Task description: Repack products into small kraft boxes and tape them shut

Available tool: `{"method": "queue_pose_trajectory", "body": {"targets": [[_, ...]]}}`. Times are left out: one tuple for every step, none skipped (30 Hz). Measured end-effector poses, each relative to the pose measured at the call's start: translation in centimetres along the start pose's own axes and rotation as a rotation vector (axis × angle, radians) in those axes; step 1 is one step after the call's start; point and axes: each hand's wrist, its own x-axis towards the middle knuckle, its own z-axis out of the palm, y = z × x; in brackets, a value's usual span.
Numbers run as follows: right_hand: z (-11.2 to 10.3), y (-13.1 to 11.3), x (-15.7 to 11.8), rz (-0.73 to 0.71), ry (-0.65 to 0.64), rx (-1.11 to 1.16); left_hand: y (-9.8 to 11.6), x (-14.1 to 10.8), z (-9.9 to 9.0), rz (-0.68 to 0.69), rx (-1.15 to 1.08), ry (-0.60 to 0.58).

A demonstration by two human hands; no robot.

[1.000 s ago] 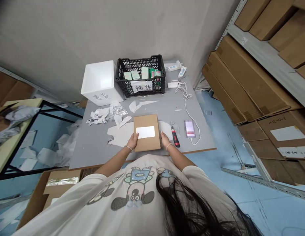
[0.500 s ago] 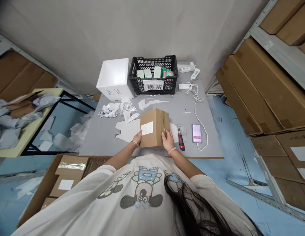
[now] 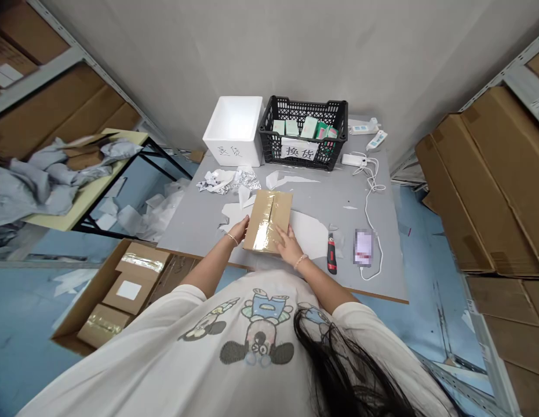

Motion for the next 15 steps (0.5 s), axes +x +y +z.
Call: {"method": "queue_pose_trajectory", "body": {"targets": [[-0.1,0.0,0.5,0.031,0.032,0.073,0.3,-0.3,-0.2,-0.028,-0.019,-0.035],[-0.2,0.0,0.9,0.089,0.081,0.155,0.6,-0.6,-0.2,-0.05,-0.036,-0.067],[-0.3,0.0,1.4,0.168,0.129,0.237,0.9,-0.9,-0.1,-0.05,-0.043,-0.088],[-0.4,0.0,1.8,0.244,0.157,0.316,1.1,-1.1,0.2,-0.03,-0.036,-0.087],[-0.5,0.0,2.2,0.3,0.161,0.383,1.3,-1.2,0.6,0.0,-0.023,-0.073],[-0.6,0.0,2.4,0.325,0.147,0.435,1.4,-1.4,1.1,0.031,-0.008,-0.059],[-0.8,0.0,2.6,0.321,0.129,0.467,1.4,-1.5,1.7,0.062,0.008,-0.047],[-0.9,0.1,2.6,0.299,0.119,0.481,1.4,-1.6,2.3,0.088,0.028,-0.036],[-1.1,0.2,2.5,0.271,0.124,0.477,1.4,-1.7,2.9,0.107,0.053,-0.025],[-1.4,0.4,2.2,0.252,0.145,0.46,1.3,-1.8,3.5,0.118,0.085,-0.018],[-1.6,0.6,1.9,0.25,0.174,0.436,1.2,-1.9,3.9,0.124,0.119,-0.012],[-1.8,0.9,1.6,0.259,0.198,0.412,1.1,-2.0,4.4,0.13,0.154,-0.009],[-2.0,1.1,1.2,0.276,0.215,0.393,0.9,-2.1,4.7,0.133,0.189,-0.004],[-2.1,1.5,0.8,0.299,0.224,0.383,0.8,-2.3,5.0,0.133,0.221,-0.002],[-2.1,1.8,0.4,0.317,0.231,0.378,0.7,-2.4,5.2,0.126,0.245,0.002]]}}
